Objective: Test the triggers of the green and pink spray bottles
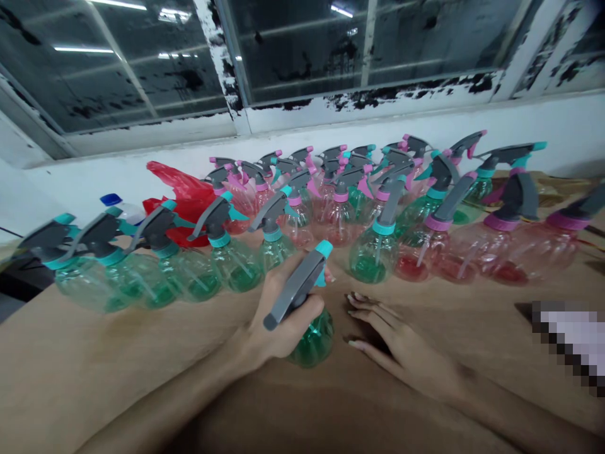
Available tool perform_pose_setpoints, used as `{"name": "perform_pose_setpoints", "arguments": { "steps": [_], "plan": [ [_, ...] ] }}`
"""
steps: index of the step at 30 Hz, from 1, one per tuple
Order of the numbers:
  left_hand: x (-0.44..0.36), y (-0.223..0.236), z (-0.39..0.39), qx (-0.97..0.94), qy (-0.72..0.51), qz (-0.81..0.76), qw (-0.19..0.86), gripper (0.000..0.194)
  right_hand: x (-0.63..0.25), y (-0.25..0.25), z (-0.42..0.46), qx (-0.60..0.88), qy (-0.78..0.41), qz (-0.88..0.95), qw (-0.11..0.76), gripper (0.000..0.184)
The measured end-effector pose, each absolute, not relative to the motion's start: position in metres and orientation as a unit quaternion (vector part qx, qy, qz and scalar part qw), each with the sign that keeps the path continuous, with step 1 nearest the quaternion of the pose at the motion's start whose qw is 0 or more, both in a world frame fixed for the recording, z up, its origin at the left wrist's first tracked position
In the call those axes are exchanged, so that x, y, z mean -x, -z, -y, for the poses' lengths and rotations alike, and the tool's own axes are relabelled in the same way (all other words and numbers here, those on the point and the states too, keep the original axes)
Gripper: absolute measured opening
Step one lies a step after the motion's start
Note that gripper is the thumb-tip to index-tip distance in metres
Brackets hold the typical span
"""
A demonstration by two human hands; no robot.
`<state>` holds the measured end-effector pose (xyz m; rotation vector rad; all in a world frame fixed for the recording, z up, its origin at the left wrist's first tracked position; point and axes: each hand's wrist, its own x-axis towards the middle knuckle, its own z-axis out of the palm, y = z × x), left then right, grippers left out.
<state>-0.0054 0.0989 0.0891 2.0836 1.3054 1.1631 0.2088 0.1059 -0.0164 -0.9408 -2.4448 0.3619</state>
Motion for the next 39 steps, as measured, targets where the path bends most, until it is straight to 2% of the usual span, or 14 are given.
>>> {"name": "perform_pose_setpoints", "arguments": {
  "steps": [6,13,18,21,24,27,33,36,39],
  "plan": [
    [0.007,-0.090,-0.099,-0.751,-0.404,-0.465,0.239,0.015,-0.208,0.016,-0.106,0.349,-0.145,0.893,0.245,0.039],
    [-0.003,-0.086,-0.097,-0.691,-0.484,-0.478,0.247,0.032,-0.209,0.016,-0.102,0.354,-0.127,0.888,0.265,0.042],
    [-0.006,-0.085,-0.097,-0.681,-0.484,-0.509,0.210,0.037,-0.210,0.006,-0.091,0.361,-0.136,0.871,0.304,0.039],
    [-0.008,-0.081,-0.092,-0.674,-0.489,-0.497,0.244,0.037,-0.206,-0.008,-0.086,0.371,-0.149,0.861,0.314,0.045],
    [-0.012,-0.077,-0.086,-0.673,-0.493,-0.468,0.293,0.038,-0.195,-0.025,-0.083,0.362,-0.149,0.862,0.321,0.058],
    [-0.016,-0.075,-0.080,-0.685,-0.467,-0.465,0.311,0.047,-0.180,-0.036,-0.082,0.346,-0.159,0.860,0.338,0.061],
    [-0.015,-0.075,-0.076,-0.705,-0.457,-0.444,0.310,0.056,-0.162,-0.045,-0.081,0.347,-0.186,0.853,0.342,0.053],
    [-0.009,-0.065,-0.080,-0.712,-0.473,-0.418,0.308,0.064,-0.164,-0.050,-0.087,0.360,-0.153,0.862,0.324,0.045],
    [-0.003,-0.048,-0.087,-0.687,-0.505,-0.432,0.294,0.057,-0.168,-0.058,-0.101,0.405,-0.081,0.857,0.307,0.041]
  ]
}}
